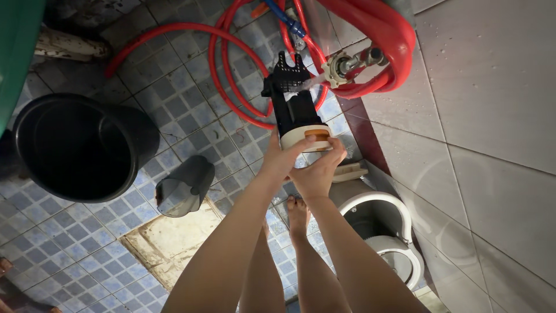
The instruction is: The person rinses the dust cup and filter components of a cordless vacuum cleaner under a tap, shakes water off the parts, reassembles the dust cup onto the vacuum body, carries the vacuum into the kitchen, and places it upright on its charging stand.
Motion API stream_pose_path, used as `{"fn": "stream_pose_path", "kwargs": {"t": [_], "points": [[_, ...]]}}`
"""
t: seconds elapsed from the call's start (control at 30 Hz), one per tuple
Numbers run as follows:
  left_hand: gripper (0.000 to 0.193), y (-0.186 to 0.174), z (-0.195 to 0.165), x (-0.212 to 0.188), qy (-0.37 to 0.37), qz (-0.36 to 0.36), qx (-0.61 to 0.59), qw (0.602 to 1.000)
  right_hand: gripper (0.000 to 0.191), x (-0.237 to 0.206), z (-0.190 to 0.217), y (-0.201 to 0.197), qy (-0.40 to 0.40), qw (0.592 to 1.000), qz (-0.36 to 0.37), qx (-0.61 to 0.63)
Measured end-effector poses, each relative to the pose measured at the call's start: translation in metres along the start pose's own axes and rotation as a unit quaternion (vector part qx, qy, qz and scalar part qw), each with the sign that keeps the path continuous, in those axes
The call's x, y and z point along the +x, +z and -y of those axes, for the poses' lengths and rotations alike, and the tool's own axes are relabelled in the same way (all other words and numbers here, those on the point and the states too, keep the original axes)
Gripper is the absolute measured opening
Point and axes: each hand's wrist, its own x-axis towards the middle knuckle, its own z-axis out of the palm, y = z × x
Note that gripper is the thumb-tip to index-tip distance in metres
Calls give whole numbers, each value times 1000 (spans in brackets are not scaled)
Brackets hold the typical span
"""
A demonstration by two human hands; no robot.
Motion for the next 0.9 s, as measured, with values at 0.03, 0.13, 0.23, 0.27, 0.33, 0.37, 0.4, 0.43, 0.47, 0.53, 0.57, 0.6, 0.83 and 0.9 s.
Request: {"fn": "stream_pose_path", "kwargs": {"t": [0.03, 0.13, 0.23, 0.27, 0.33, 0.37, 0.4, 0.43, 0.47, 0.53, 0.57, 0.6, 0.83, 0.9], "points": [[108, 4, 2, 1, 37, -12, -30, 999, 111, -1, 0, 1, -1, 1000, 0, 2], [93, 5, 7, 6, 84, -31, -48, 995, 107, -5, 3, 3, -7, 1000, -12, 15], [75, -1, 13, 10, 73, -8, -63, 995, 105, -9, 6, 4, -28, 999, -24, 25], [70, -4, 14, 11, 65, 6, -73, 995, 105, -10, 5, 3, -42, 999, -21, 25], [64, -12, 18, 13, 34, -3, -52, 998, 107, -10, 3, 0, -71, 997, 4, 33], [61, -16, 20, 13, 19, -6, -41, 999, 108, -9, 1, -2, -86, 995, 27, 38], [63, -21, 21, 15, 52, -10, -59, 997, 110, -7, -2, -4, -101, 993, 50, 44], [65, -28, 21, 16, 85, -13, -75, 993, 103, -5, -6, -6, -80, 985, 89, 125], [67, -36, 22, 18, 118, -16, -93, 988, 97, 0, -9, -7, -58, 969, 127, 204], [80, -53, 21, 21, 110, -48, -33, 992, 73, 12, -17, -8, 7, 952, 163, 261], [87, -61, 21, 22, 105, -65, -3, 992, 57, 21, -19, -6, 52, 956, 163, 239], [95, -67, 23, 21, 112, -74, 18, 991, 44, 31, -22, -3, 97, 958, 164, 216], [117, -86, 26, 13, 110, -75, 114, 984, 41, 126, -16, 25, 288, 710, 205, 609], [118, -88, 30, 12, 104, -62, 94, 988, 39, 146, -8, 28, 264, 714, 213, 612]]}}
